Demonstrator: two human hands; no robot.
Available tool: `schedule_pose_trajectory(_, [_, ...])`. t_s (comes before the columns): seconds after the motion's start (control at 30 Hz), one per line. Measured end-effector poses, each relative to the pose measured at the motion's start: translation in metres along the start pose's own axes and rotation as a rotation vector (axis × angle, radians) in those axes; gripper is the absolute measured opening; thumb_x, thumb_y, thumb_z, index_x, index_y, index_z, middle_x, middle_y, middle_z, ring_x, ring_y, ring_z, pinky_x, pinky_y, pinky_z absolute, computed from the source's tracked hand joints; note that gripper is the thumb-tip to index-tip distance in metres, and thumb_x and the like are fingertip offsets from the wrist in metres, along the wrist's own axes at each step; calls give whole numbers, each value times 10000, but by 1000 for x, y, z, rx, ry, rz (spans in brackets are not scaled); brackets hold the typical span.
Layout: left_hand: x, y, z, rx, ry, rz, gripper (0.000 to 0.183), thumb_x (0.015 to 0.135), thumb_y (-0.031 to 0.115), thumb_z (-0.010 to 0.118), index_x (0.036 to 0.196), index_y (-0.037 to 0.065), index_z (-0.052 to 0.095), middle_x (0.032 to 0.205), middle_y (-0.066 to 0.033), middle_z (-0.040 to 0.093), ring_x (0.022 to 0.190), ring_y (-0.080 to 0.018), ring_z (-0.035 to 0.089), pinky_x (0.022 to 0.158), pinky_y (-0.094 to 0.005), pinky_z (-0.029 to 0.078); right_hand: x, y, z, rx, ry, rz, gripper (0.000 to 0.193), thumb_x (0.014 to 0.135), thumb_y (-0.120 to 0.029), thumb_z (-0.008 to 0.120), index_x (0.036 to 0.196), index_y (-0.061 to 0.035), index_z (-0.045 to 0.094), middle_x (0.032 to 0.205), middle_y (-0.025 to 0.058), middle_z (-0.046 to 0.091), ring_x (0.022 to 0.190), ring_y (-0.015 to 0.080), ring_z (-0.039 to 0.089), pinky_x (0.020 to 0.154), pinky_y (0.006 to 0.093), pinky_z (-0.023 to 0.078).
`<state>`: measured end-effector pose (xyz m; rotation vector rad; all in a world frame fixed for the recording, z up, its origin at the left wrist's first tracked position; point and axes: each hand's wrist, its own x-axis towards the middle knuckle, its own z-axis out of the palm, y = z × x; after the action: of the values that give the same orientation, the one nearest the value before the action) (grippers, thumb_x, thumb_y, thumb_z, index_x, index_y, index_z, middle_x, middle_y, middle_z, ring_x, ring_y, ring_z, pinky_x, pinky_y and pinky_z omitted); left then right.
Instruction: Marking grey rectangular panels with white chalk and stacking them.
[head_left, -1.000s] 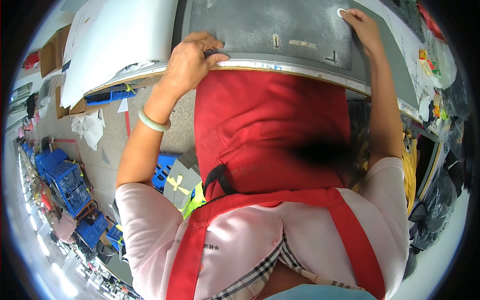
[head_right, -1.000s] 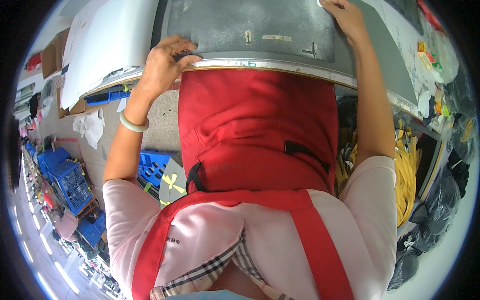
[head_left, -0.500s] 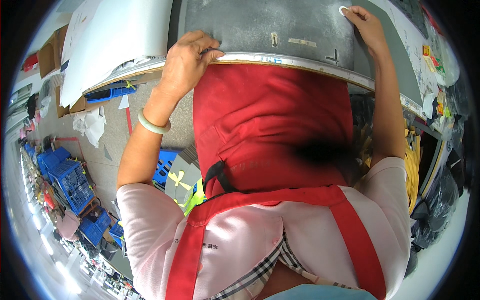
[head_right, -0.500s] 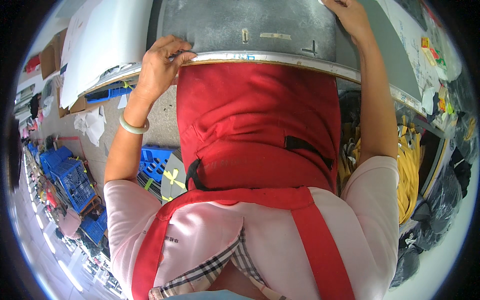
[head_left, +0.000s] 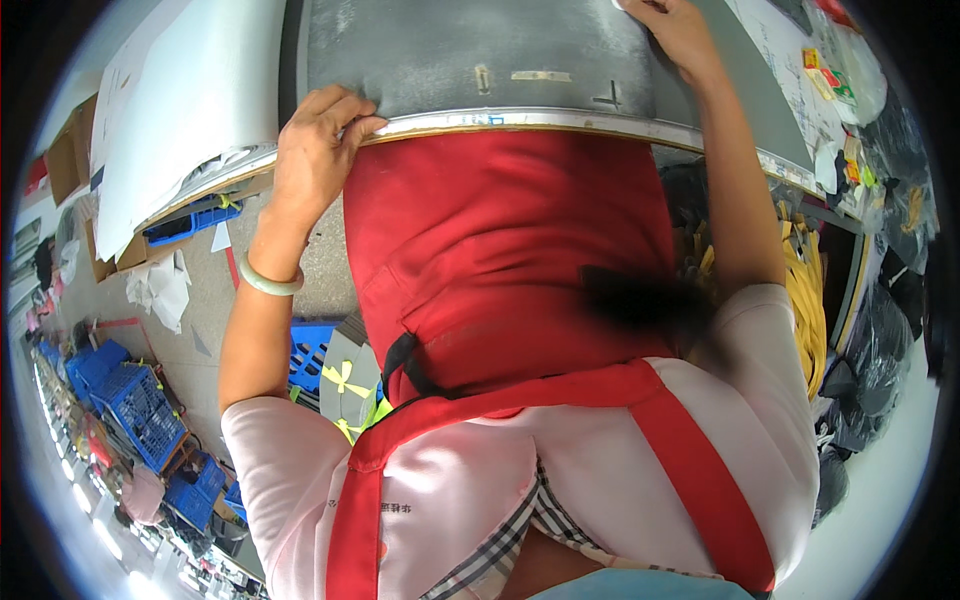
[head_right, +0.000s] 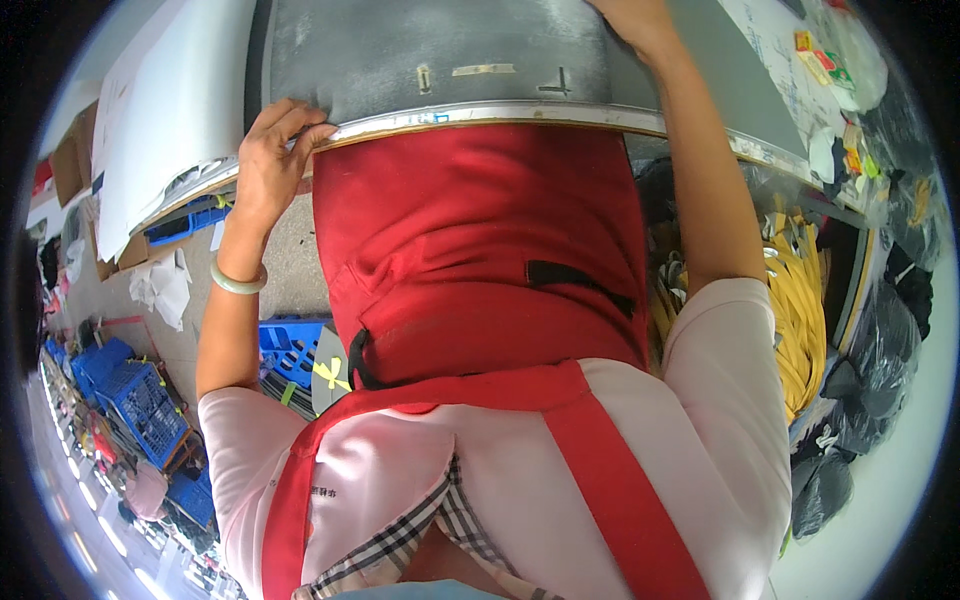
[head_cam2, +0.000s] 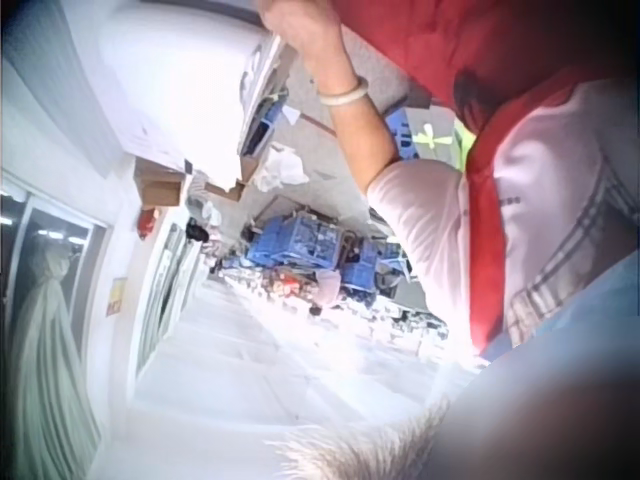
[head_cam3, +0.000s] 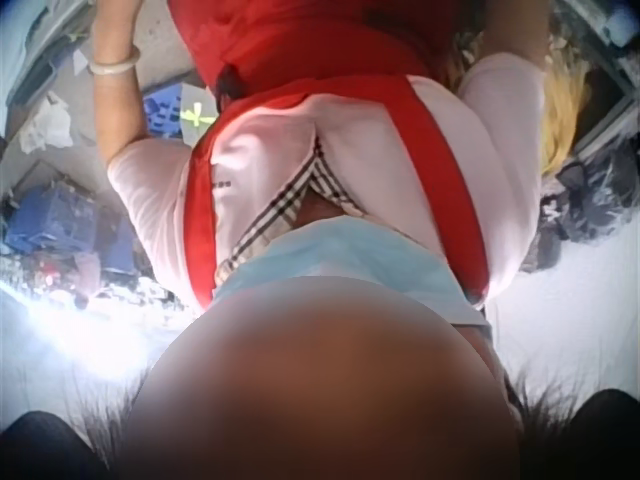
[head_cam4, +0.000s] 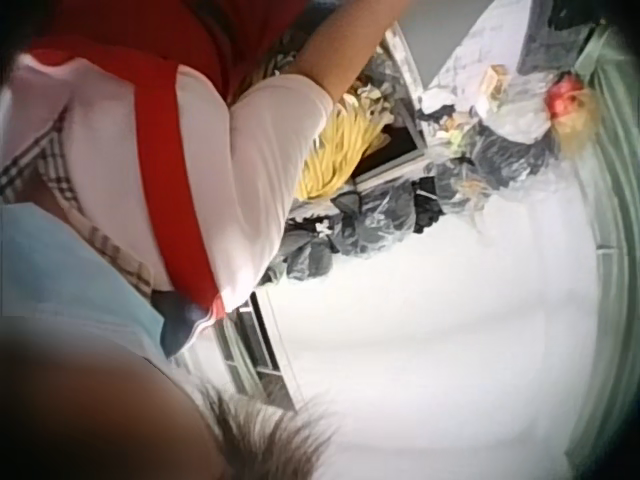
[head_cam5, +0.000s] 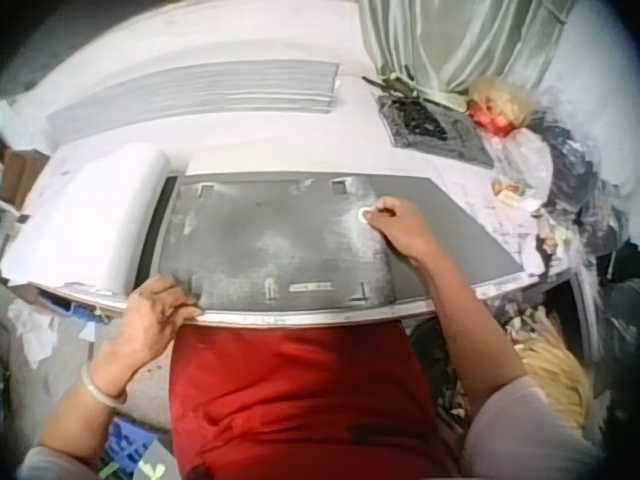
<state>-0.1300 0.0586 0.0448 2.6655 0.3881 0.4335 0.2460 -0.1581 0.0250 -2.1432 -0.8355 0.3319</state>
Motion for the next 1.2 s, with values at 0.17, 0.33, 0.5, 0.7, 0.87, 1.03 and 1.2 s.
schedule_pose_trajectory(0.17, [1, 2, 0, 4, -12, -8, 180, 836, 106, 776, 949, -8, 696, 963, -122, 664, 874, -301, 654, 765, -376, 537, 3, 1, 6, -20, 28, -20, 290, 875, -269, 733, 853, 12, 667, 705, 65, 615, 686, 147, 544, 646, 337, 448])
schedule_pose_trajectory(0.33, [1, 2, 3, -34, 19, -4, 167, 844, 151, 761, 932, 17, 709, 917, -105, 654, 849, -301, 630, 742, -393, 522, 3, 7, 6, -16, 44, -25, 294, 873, -274, 734, 851, 11, 666, 709, 71, 621, 676, 146, 547, 639, 335, 451])
schedule_pose_trajectory(0.5, [3, 2, 2, -8, -8, -23, 188, 847, 143, 769, 954, 3, 702, 946, -105, 659, 865, -289, 654, 761, -375, 537, 4, 6, 4, -50, 41, -57, 284, 872, -268, 734, 848, 6, 665, 682, 64, 611, 643, 151, 536, 618, 335, 445])
schedule_pose_trajectory(0.7, [18, 21, -4, 22, -54, -3, 249, 902, 234, 724, 1022, 15, 713, 1008, -137, 674, 907, -352, 670, 798, -400, 539, 8, 16, 11, -66, 32, -92, 309, 909, -340, 749, 969, -40, 707, 849, -51, 603, 805, 79, 521, 760, 236, 419])
schedule_pose_trajectory(0.87, [77, 59, 56, -92, 104, 219, 194, 947, 250, 627, 955, 71, 702, 942, -107, 653, 899, -356, 648, 775, -445, 541, 2, 21, -1, -33, 29, -49, 344, 906, -354, 743, 972, -18, 702, 808, -35, 595, 778, 82, 508, 732, 243, 416])
schedule_pose_trajectory(1.03, [96, 59, 87, 21, 143, 209, 160, 934, 236, 638, 949, 84, 687, 899, -94, 637, 879, -323, 658, 754, -425, 545, 9, 30, 8, 134, -9, 31, 269, 910, -304, 765, 973, -47, 717, 835, -64, 577, 799, 71, 496, 754, 220, 396])
schedule_pose_trajectory(1.2, [101, 53, 108, -54, 318, 296, 106, 901, 215, 678, 934, 114, 675, 895, -72, 652, 832, -309, 654, 767, -422, 531, -14, 14, 7, 247, 161, -7, 264, 910, -286, 764, 1021, -49, 731, 866, -38, 631, 838, 76, 547, 785, 224, 433])
